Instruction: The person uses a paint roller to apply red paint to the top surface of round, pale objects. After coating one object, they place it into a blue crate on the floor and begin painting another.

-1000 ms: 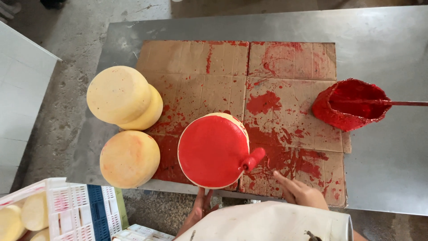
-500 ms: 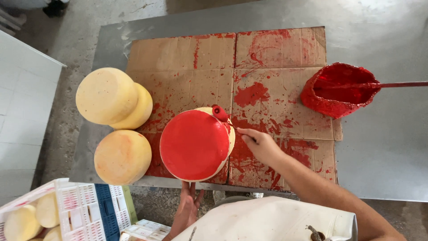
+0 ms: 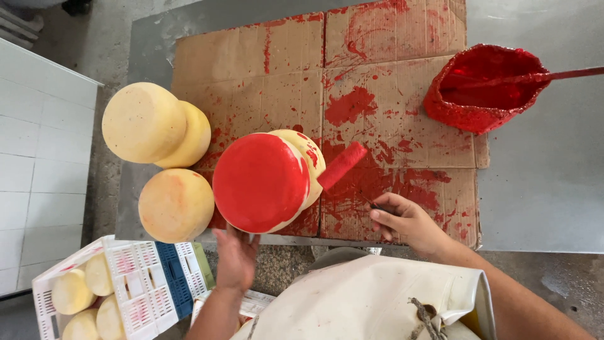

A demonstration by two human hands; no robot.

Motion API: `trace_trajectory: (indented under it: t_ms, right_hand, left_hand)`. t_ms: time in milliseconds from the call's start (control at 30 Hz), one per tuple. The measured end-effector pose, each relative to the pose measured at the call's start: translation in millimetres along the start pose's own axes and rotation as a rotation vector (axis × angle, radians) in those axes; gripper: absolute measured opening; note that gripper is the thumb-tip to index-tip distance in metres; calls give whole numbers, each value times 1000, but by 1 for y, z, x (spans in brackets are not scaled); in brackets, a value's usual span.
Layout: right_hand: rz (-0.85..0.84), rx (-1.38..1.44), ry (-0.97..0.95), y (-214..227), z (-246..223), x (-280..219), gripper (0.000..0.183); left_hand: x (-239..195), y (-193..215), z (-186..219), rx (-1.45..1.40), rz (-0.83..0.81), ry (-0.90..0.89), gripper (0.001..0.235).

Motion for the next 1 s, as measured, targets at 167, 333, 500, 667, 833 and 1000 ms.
trace_trajectory:
  t_ms: [167,333,500,667,833,1000]
  right_hand:
    - [122,-243,291,-26,20,6,26]
    - [139,-962,367,-45,67,28,32]
    - [211,-1038,376,-93,-18,61,42]
    - [190,-1173,410,-69,23,40,39]
    - [82,-1328,434,-47,78,14,32]
    - [135,-1327,498,-77,10,54,35]
  left_hand:
    - [28,13,27,-35,7,-22,99]
    - [34,21,27,-111,27,15,105]
    - [35,27,17,-131,42,34,103]
    - [28,11,28,-163,74,39,97]
    - [28,8,29,-184,91,65,98]
    - [21,5,29,-159,90,73,97]
Point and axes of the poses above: each hand's wrist, its own x-axis towards the middle knuckle, its own y-axis out of the back of the hand, z = x × y, the point moved 1 cm from there along x, towards the middle knuckle, and after that the axes turned 6 degrees about x, right-handed, at the moved point
